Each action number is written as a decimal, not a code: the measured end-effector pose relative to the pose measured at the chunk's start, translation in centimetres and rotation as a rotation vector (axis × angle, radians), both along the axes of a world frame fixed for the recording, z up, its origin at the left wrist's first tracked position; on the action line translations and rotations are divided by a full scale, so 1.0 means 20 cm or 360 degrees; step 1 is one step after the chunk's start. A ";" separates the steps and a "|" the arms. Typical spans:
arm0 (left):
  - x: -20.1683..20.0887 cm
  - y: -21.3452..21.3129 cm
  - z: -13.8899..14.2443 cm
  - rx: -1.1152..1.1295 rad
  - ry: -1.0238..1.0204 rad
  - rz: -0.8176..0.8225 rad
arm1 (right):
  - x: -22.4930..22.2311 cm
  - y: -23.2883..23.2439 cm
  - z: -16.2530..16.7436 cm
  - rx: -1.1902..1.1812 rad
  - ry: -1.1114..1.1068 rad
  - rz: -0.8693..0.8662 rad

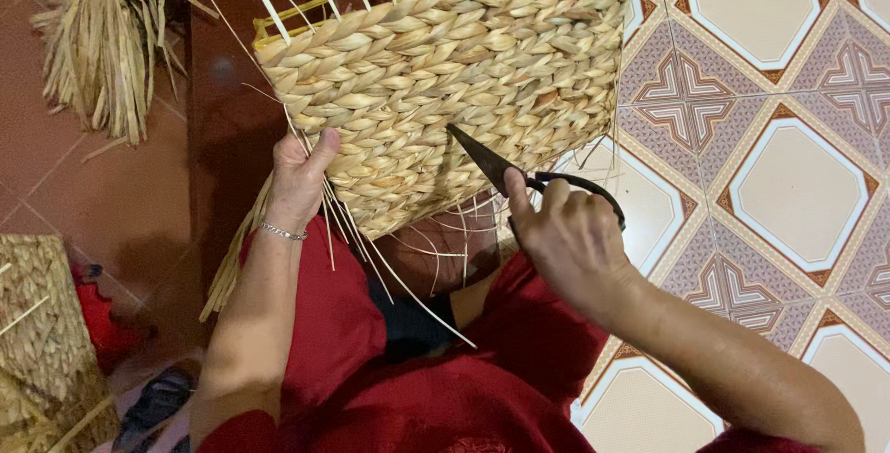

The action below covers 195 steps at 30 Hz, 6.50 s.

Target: The person weaves a basket using dried palm leaves, interlacing strands through a metal frame. They trim excess strands with scissors at the end.

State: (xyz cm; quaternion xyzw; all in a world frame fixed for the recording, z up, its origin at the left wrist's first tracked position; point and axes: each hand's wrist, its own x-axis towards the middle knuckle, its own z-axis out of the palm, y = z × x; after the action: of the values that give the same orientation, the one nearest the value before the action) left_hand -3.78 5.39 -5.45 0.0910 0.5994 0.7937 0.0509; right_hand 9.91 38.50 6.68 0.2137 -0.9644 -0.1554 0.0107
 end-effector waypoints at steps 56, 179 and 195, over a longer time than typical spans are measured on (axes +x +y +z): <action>-0.05 -0.02 -0.03 0.0029 -0.0063 0.0190 | 0.09 0.05 0.11 -0.0644 -0.0150 -0.0259; -0.31 0.37 0.03 -0.1394 0.0487 -0.0358 | -0.20 0.26 -0.41 -0.0888 0.0068 0.0090; -0.24 0.35 0.04 -0.1468 0.0506 -0.0350 | -0.13 0.35 -0.46 -0.0930 0.0073 0.0022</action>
State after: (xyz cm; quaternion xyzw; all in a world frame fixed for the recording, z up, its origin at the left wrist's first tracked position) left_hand -8.59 12.48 -4.69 0.2415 0.8750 0.4123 0.0773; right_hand 7.40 45.58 -2.52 0.2046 -0.9663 0.1241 0.0947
